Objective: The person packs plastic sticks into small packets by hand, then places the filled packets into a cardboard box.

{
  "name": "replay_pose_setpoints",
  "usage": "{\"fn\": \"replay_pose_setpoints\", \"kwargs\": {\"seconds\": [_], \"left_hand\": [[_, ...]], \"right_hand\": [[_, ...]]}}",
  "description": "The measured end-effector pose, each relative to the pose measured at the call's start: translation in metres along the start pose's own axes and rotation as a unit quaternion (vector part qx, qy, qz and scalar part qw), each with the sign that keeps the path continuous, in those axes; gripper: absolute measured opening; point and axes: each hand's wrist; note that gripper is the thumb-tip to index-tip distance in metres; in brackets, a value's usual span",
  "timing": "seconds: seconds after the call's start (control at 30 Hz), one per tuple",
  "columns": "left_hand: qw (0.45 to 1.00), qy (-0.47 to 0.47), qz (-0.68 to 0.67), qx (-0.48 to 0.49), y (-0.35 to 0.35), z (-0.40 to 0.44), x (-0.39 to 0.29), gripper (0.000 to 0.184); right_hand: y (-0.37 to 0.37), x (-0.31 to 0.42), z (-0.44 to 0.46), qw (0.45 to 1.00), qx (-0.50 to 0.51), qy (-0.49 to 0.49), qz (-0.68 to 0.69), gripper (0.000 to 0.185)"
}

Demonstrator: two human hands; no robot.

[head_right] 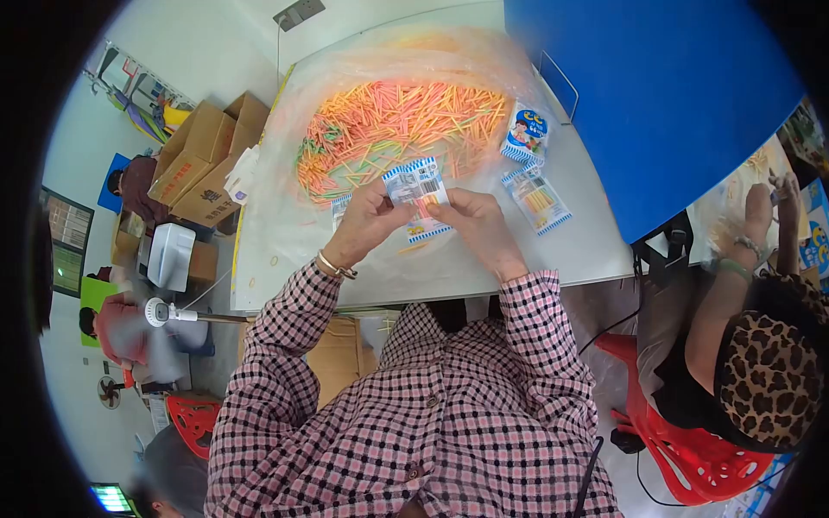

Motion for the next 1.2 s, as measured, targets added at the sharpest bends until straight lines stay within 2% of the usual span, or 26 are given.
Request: {"fn": "replay_pose_setpoints", "kwargs": {"seconds": [0.1,0.2,0.23,0.33,0.43,0.5,0.6,0.63,0.7,0.73,0.77,0.83,0.9,1.0,1.07,1.13,1.2], "left_hand": [[1.000,0.002,-0.015,0.009,-0.005,-0.001,0.000,0.029],[0.988,-0.022,-0.152,0.024,-0.008,-0.003,-0.005,0.033],[0.988,-0.022,-0.153,0.024,-0.008,-0.003,-0.008,0.033],[0.989,0.002,-0.138,0.043,0.000,-0.007,-0.014,0.042],[0.992,0.007,-0.126,0.032,0.030,-0.009,-0.006,0.038],[0.993,0.015,-0.119,0.018,0.056,-0.016,0.007,0.036],[0.998,0.041,0.003,-0.048,0.097,-0.023,0.035,0.034],[0.998,0.044,0.003,-0.052,0.104,-0.027,0.047,0.034],[0.970,-0.025,0.235,-0.063,0.115,-0.032,0.071,0.038],[0.934,-0.060,0.347,-0.066,0.117,-0.032,0.078,0.040],[0.933,-0.061,0.348,-0.067,0.118,-0.030,0.084,0.040],[0.896,-0.079,0.430,-0.080,0.116,-0.025,0.091,0.045],[0.875,-0.089,0.468,-0.087,0.117,-0.020,0.095,0.047],[0.900,-0.069,0.417,-0.106,0.118,-0.017,0.097,0.038],[0.909,-0.045,0.400,-0.112,0.119,-0.015,0.096,0.034],[0.923,0.007,0.363,-0.126,0.120,-0.012,0.094,0.028],[0.915,-0.029,0.376,-0.142,0.120,-0.013,0.098,0.024]], "right_hand": [[0.000,0.002,-0.004,0.999,-0.024,0.008,-0.020,0.020],[-0.001,0.008,-0.007,0.999,-0.024,0.010,-0.025,0.019],[0.000,0.010,-0.009,0.999,-0.027,0.011,-0.028,0.019],[0.008,0.015,-0.014,0.996,-0.056,0.000,-0.074,0.019],[0.035,0.019,-0.025,0.982,-0.122,-0.021,-0.141,0.017],[0.058,0.023,-0.037,0.979,-0.139,0.076,-0.131,0.016],[0.091,0.019,-0.049,0.974,-0.162,0.036,-0.155,0.020],[0.098,0.013,-0.049,0.937,-0.181,0.016,-0.299,0.022],[0.106,0.003,-0.049,0.797,-0.213,-0.023,-0.565,0.026],[0.104,0.001,-0.048,0.797,-0.213,-0.021,-0.565,0.026],[0.101,-0.002,-0.047,0.753,-0.243,0.000,-0.612,0.030],[0.091,-0.002,-0.045,0.652,-0.300,0.041,-0.695,0.039],[0.082,0.005,-0.044,0.651,-0.301,0.060,-0.694,0.040],[0.061,0.013,-0.039,0.649,-0.302,0.098,-0.691,0.041],[0.042,0.010,-0.029,0.716,-0.255,0.167,-0.627,0.041],[0.014,0.009,-0.019,0.734,-0.223,0.209,-0.607,0.039],[-0.011,0.002,-0.010,0.760,-0.171,0.236,-0.580,0.039]]}}
Point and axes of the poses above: each hand's wrist, its own z-axis towards the middle knuckle, its own y-axis out of the back of the hand, x = y × z, and after that the axes turned 5 degrees about -z, right-handed
